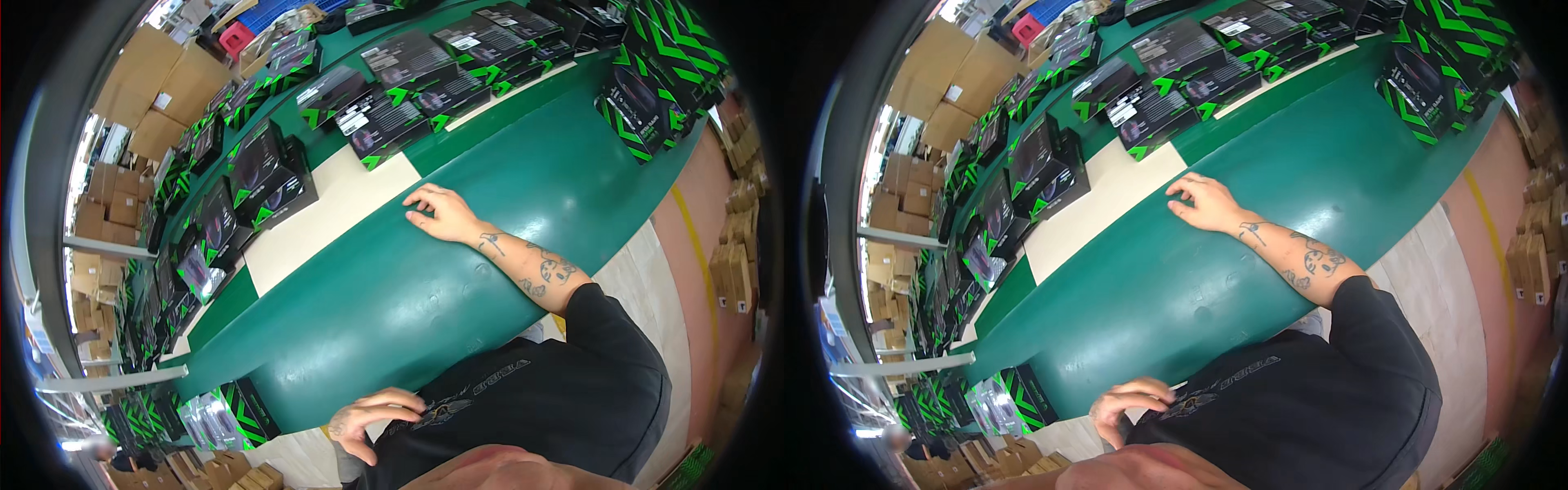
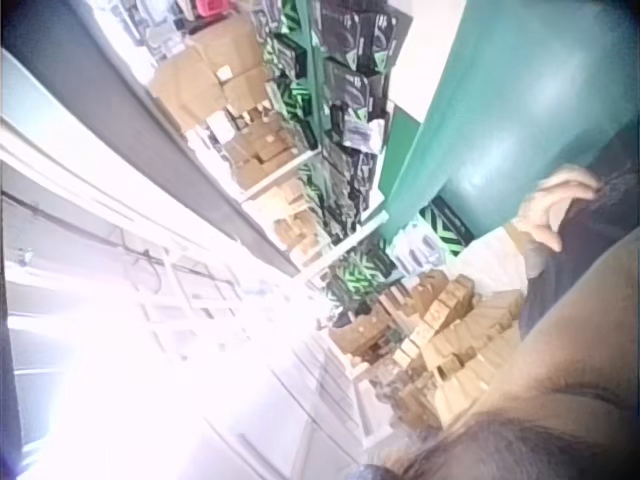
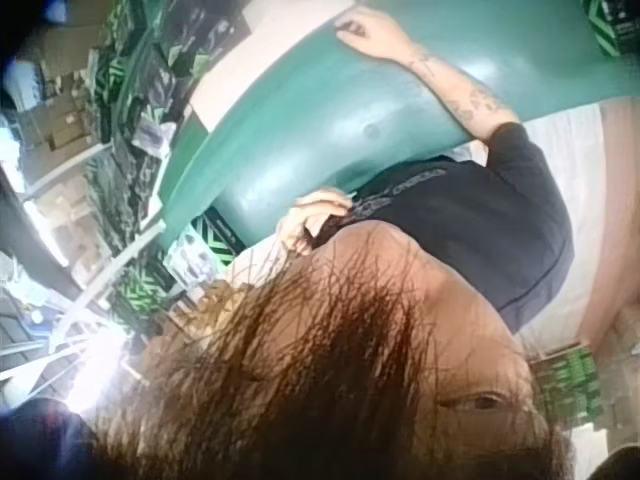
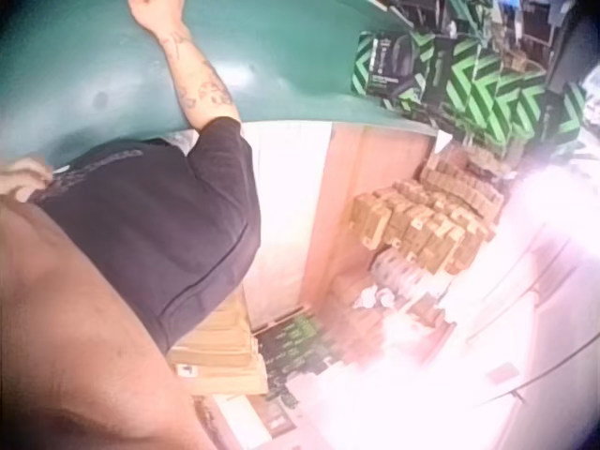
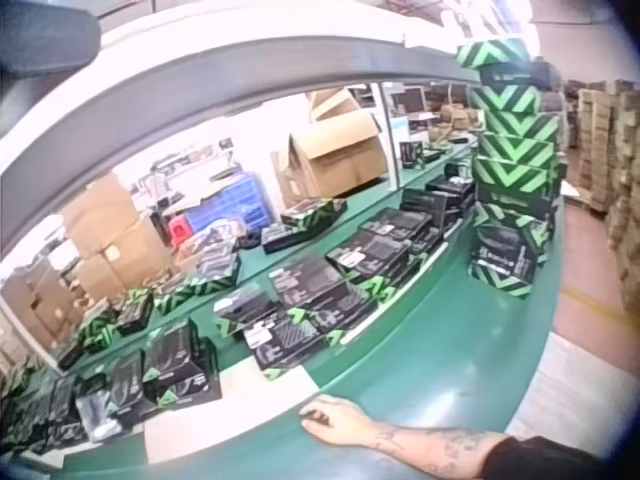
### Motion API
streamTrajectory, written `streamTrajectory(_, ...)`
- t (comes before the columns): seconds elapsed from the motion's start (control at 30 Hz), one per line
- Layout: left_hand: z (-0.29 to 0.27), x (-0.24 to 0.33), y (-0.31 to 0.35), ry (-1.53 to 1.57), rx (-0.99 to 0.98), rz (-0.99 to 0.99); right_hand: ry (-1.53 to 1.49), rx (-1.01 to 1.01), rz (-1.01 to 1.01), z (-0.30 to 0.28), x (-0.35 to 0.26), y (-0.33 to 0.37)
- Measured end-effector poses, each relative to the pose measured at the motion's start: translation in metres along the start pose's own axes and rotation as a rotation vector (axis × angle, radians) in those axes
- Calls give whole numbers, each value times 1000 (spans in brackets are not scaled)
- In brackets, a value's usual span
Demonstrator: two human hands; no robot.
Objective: Checking and arranging gaming mouse boxes on an assembly line or storage table.
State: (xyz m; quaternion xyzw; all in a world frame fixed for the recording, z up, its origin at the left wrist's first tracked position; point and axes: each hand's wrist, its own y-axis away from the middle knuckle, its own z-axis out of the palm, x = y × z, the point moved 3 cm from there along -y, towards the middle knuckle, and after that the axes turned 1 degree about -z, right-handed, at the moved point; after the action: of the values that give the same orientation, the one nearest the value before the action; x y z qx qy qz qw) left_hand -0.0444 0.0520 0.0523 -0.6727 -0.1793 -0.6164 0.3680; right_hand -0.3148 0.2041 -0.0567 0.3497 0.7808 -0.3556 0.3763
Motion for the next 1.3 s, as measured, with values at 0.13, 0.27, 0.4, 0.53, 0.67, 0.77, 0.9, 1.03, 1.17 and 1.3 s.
streamTrajectory(0.13,-1,-11,-12,89,-135,64,-51,-16,5,-9,1,3)
streamTrajectory(0.27,-12,-22,-13,156,-187,44,-84,-61,17,-13,0,-4)
streamTrajectory(0.4,-13,-8,-77,81,-232,61,7,316,-58,-72,32,-40)
streamTrajectory(0.53,-25,-18,-90,208,-487,-37,680,741,-255,-187,80,-96)
streamTrajectory(0.67,-80,-6,-122,-9,-444,-226,970,505,-174,-224,123,-126)
streamTrajectory(0.77,-182,-5,-168,-742,315,-295,1046,563,-156,-239,132,-116)
streamTrajectory(0.9,-361,-53,-179,-365,1226,-484,997,678,-179,-237,133,-122)
streamTrajectory(1.03,-417,-107,-197,-55,1389,-538,901,652,-202,-234,142,-127)
streamTrajectory(1.17,-436,-127,-219,96,1382,-251,689,921,-265,-269,179,-118)
streamTrajectory(1.3,-383,-108,-205,97,1242,-122,420,1029,-66,-277,193,-122)
